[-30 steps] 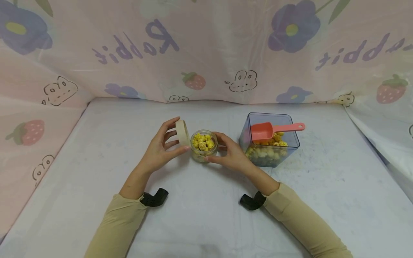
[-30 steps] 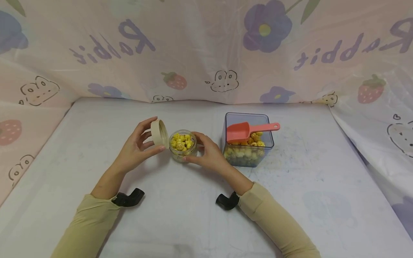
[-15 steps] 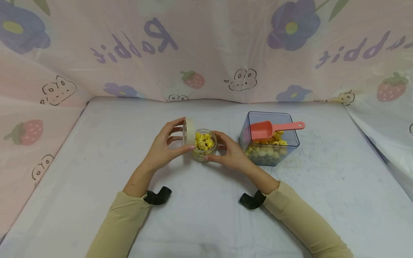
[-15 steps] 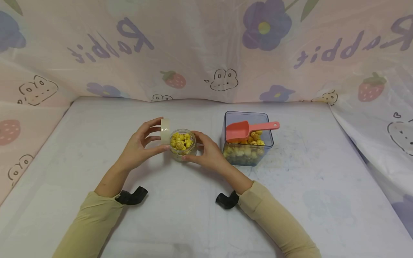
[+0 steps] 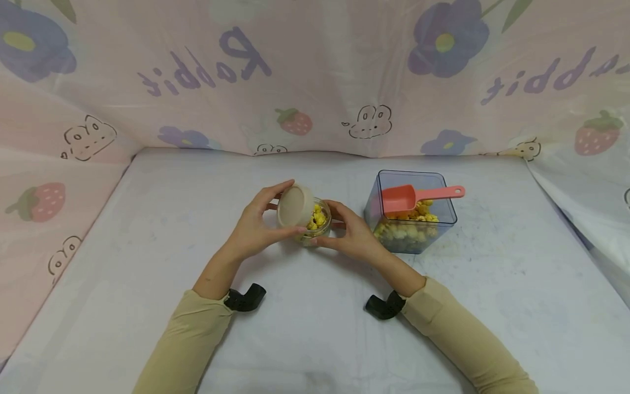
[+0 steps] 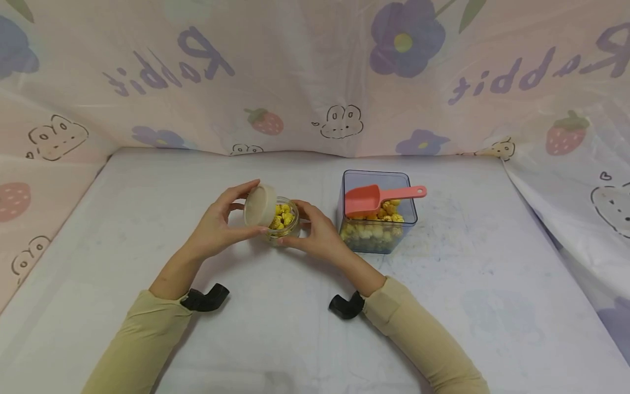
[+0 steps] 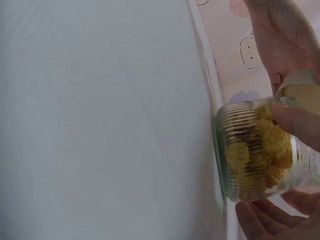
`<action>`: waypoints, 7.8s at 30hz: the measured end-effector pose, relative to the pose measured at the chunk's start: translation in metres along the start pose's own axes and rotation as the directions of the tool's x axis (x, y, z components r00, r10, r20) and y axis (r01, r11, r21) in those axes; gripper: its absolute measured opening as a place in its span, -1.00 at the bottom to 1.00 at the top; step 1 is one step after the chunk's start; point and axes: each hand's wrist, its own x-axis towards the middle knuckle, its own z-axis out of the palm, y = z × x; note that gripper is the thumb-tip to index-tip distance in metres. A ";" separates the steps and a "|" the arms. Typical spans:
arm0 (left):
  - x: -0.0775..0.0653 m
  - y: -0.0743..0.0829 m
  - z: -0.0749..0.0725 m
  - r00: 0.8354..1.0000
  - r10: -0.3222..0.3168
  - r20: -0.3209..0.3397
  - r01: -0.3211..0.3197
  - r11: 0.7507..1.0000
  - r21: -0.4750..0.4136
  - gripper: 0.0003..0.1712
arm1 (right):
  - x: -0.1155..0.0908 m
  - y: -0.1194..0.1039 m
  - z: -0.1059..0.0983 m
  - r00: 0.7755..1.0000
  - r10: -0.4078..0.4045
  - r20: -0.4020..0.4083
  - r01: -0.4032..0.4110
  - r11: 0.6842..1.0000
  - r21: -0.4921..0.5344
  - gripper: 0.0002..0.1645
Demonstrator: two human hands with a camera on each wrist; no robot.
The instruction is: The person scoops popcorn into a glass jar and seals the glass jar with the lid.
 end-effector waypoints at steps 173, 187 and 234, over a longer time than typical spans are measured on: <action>0.006 -0.012 0.013 0.973 -0.126 0.191 0.121 0.992 0.035 0.11 | -0.002 -0.002 -0.003 0.999 -0.016 0.046 0.017 1.000 -0.023 -0.03; 0.008 -0.021 0.018 0.958 -0.207 0.199 0.202 0.978 0.049 0.01 | -0.009 -0.016 -0.010 0.999 -0.039 -0.017 0.040 0.999 0.022 0.11; 0.007 -0.021 0.017 0.949 -0.218 0.229 0.223 0.975 0.002 -0.07 | 0.005 -0.022 -0.005 0.999 -0.019 -0.030 0.018 1.000 -0.019 0.06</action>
